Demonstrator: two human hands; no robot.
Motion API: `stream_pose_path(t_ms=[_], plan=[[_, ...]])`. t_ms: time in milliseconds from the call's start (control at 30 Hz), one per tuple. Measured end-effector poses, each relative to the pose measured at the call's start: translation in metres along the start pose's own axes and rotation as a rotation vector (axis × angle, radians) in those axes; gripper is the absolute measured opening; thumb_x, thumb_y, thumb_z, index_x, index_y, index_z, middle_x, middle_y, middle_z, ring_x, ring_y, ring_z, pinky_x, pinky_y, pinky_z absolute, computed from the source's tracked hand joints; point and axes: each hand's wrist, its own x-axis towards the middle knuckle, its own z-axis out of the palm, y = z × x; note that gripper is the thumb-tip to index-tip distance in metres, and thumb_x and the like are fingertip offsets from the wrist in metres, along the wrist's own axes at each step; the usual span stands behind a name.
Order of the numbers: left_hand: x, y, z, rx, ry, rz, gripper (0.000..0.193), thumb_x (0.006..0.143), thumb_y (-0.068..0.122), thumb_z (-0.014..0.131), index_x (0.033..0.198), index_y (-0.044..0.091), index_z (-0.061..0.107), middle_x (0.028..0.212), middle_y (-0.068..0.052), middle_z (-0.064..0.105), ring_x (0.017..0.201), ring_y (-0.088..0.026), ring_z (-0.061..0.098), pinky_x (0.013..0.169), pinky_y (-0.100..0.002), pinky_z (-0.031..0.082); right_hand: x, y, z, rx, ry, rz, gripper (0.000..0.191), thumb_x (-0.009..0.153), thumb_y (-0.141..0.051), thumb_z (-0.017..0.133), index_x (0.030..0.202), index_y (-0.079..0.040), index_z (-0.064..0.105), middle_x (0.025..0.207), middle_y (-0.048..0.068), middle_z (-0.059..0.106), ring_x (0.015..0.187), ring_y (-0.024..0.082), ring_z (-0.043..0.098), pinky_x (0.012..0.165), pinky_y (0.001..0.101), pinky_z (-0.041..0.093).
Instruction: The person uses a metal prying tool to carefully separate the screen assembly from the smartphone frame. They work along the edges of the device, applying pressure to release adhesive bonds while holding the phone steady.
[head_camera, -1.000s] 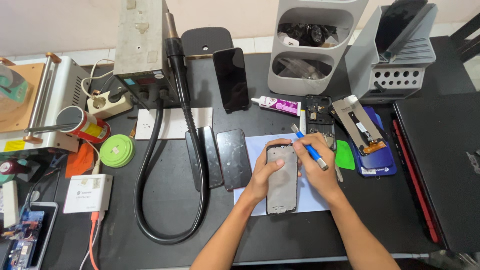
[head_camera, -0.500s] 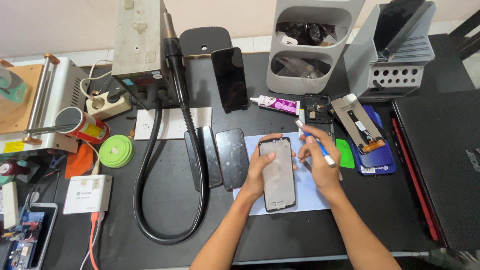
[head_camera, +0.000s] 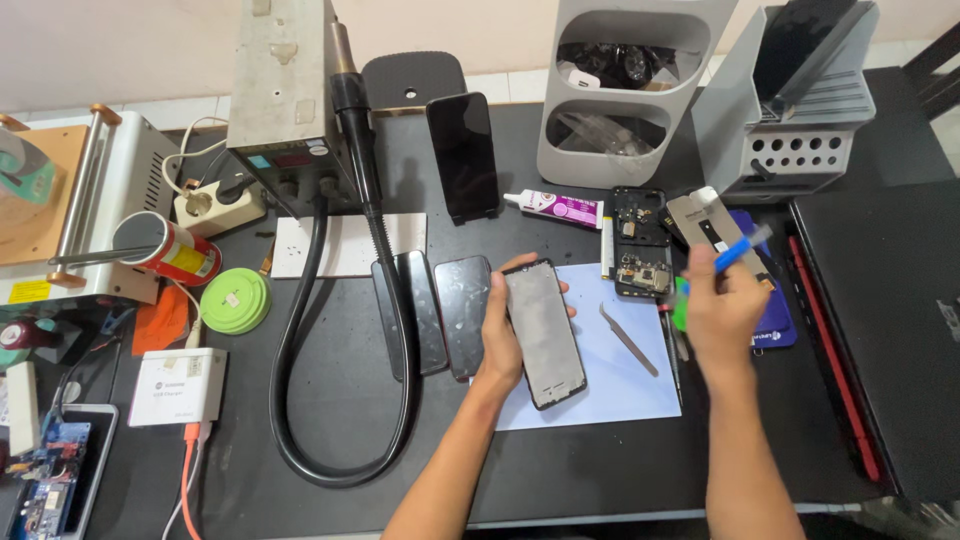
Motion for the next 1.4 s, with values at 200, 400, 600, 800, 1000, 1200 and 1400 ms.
stream_pose_path(t_ms=[200, 400, 600, 800, 1000, 1200, 1400], plan=[[0.001, 0.002, 0.006, -0.003, 0.028, 0.01, 0.067, 0.105, 0.06, 0.026, 0.144, 0.009, 0.044, 0.105, -0.018, 0.067, 0.083, -0.028, 0.071, 0.07, -0.04, 0.061, 0.017, 0.012, -0.024, -0.635, -0.224, 0.104, 0.046, 0.098, -0.045, 0.069, 0.088, 0.0, 0.071, 0.066, 0.014, 0.063, 0.066, 0.032, 0.063, 0.065, 0.0419, 0.048], [0.004, 0.003, 0.01, -0.003, 0.034, 0.003, 0.066, 0.104, 0.06, 0.026, 0.144, 0.009, 0.045, 0.104, -0.019, 0.068, 0.082, -0.028, 0.071, 0.069, -0.041, 0.061, 0.014, -0.005, -0.037, -0.822, -0.426, 0.243, 0.043, 0.092, -0.047, 0.068, 0.096, -0.004, 0.072, 0.073, 0.017, 0.071, 0.078, 0.037, 0.07, 0.074, 0.0472, 0.053], [0.005, 0.003, 0.011, -0.034, 0.047, -0.022, 0.066, 0.104, 0.059, 0.026, 0.143, 0.01, 0.045, 0.103, -0.019, 0.068, 0.081, -0.029, 0.071, 0.068, -0.042, 0.061, -0.001, -0.024, -0.052, -0.937, -0.541, 0.379, 0.044, 0.09, -0.048, 0.07, 0.103, -0.006, 0.077, 0.078, 0.015, 0.077, 0.081, 0.032, 0.076, 0.079, 0.0437, 0.057], [0.005, 0.002, 0.009, -0.03, 0.041, -0.035, 0.063, 0.106, 0.056, 0.027, 0.143, 0.009, 0.046, 0.108, -0.019, 0.067, 0.091, -0.031, 0.072, 0.077, -0.042, 0.061, -0.024, -0.034, -0.053, -0.961, -0.483, 0.422, 0.041, 0.093, -0.043, 0.068, 0.115, -0.008, 0.072, 0.078, 0.01, 0.08, 0.081, 0.028, 0.078, 0.078, 0.0425, 0.058], [0.004, 0.0, 0.007, -0.093, 0.01, -0.072, 0.059, 0.105, 0.05, 0.029, 0.142, 0.008, 0.047, 0.112, -0.021, 0.067, 0.096, -0.033, 0.072, 0.082, -0.044, 0.062, -0.056, -0.038, -0.018, -0.686, -0.337, -0.083, 0.032, 0.089, -0.035, 0.07, 0.106, -0.009, 0.074, 0.098, 0.008, 0.074, 0.089, 0.028, 0.072, 0.077, 0.0406, 0.056], [0.002, -0.01, 0.005, -0.098, 0.021, -0.07, 0.059, 0.106, 0.052, 0.027, 0.142, 0.009, 0.047, 0.109, -0.022, 0.068, 0.088, -0.031, 0.072, 0.076, -0.044, 0.061, -0.064, -0.028, 0.014, -0.583, -0.344, -0.314, 0.019, 0.09, -0.023, 0.072, 0.094, -0.005, 0.068, 0.092, 0.011, 0.071, 0.088, 0.031, 0.069, 0.076, 0.0422, 0.054], [0.002, -0.016, 0.005, -0.094, 0.037, -0.062, 0.057, 0.107, 0.05, 0.024, 0.14, 0.011, 0.047, 0.105, -0.021, 0.067, 0.083, -0.03, 0.071, 0.075, -0.043, 0.061, -0.036, -0.02, 0.038, 0.138, -0.563, 0.044, 0.015, 0.097, -0.014, 0.063, 0.105, -0.002, 0.058, 0.08, 0.006, 0.068, 0.072, 0.014, 0.068, 0.066, 0.03, 0.054]])
